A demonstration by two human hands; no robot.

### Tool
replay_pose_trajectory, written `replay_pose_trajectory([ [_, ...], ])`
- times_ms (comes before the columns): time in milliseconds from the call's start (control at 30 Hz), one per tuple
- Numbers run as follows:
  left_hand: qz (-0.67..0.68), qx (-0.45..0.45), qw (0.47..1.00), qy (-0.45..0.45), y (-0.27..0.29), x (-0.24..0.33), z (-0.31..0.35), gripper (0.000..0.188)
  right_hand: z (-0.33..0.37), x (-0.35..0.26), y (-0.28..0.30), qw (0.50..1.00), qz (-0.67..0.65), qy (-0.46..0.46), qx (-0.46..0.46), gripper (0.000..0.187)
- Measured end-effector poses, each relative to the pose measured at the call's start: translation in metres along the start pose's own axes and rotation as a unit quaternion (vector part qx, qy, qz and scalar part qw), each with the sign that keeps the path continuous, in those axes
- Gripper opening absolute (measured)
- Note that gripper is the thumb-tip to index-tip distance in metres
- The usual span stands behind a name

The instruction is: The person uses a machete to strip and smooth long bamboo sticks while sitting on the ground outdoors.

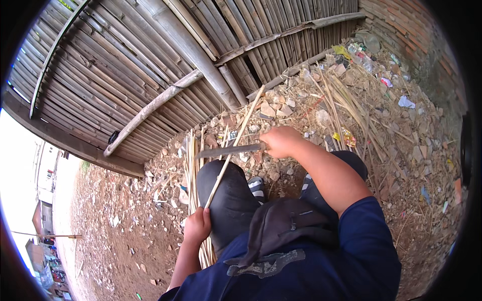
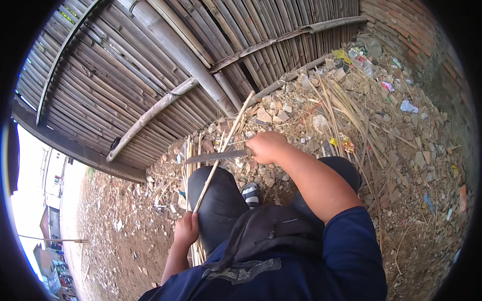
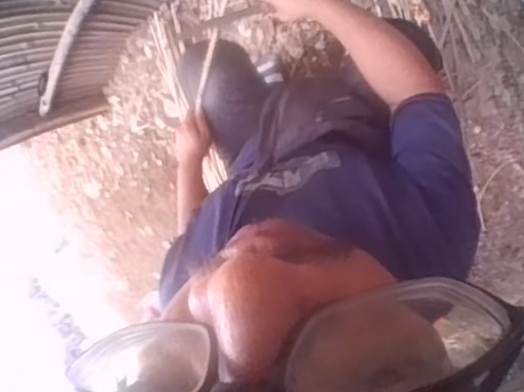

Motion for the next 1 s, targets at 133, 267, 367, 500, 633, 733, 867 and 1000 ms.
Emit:
replay_pose_trajectory([
  [133,0.014,-0.022,1.000,0.016,0.001,-0.007,0.008,0.037,-0.007,0.035,-0.021,0.988,-0.100,-0.080,-0.087,0.025],
  [267,0.016,-0.027,0.999,0.004,-0.002,-0.006,0.005,0.035,-0.010,0.088,0.001,0.979,-0.105,-0.155,0.082,0.032],
  [367,0.013,-0.024,1.000,-0.016,-0.004,-0.010,0.004,0.033,-0.007,0.068,0.004,0.981,-0.091,-0.163,0.057,0.028],
  [500,0.043,-0.029,0.998,-0.021,-0.008,-0.015,0.009,0.031,0.006,-0.008,0.010,1.000,-0.022,0.006,-0.008,0.021],
  [633,0.058,-0.022,0.998,-0.020,-0.010,-0.023,0.015,0.032,0.008,-0.020,0.004,0.998,-0.043,0.035,-0.042,0.022],
  [733,0.076,-0.017,0.997,-0.009,-0.012,-0.021,0.012,0.034,-0.008,0.039,0.002,0.982,-0.145,-0.108,-0.059,0.023],
  [867,0.059,-0.017,0.998,-0.025,-0.010,-0.017,0.005,0.032,-0.016,0.118,0.014,0.970,-0.085,-0.143,0.175,0.022],
  [1000,0.074,-0.019,0.997,-0.012,-0.010,-0.016,0.007,0.035,-0.004,0.060,0.016,0.969,-0.144,-0.200,0.017,0.018],
])
Point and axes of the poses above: each hand's wrist, its own z-axis away from the middle knuckle, its own y-axis out of the back of the hand, x = y × z, the point moved 10 cm from there along -z, towards the middle knuckle, and after that the axes turned 9 degrees about x, right-handed, at the moved point
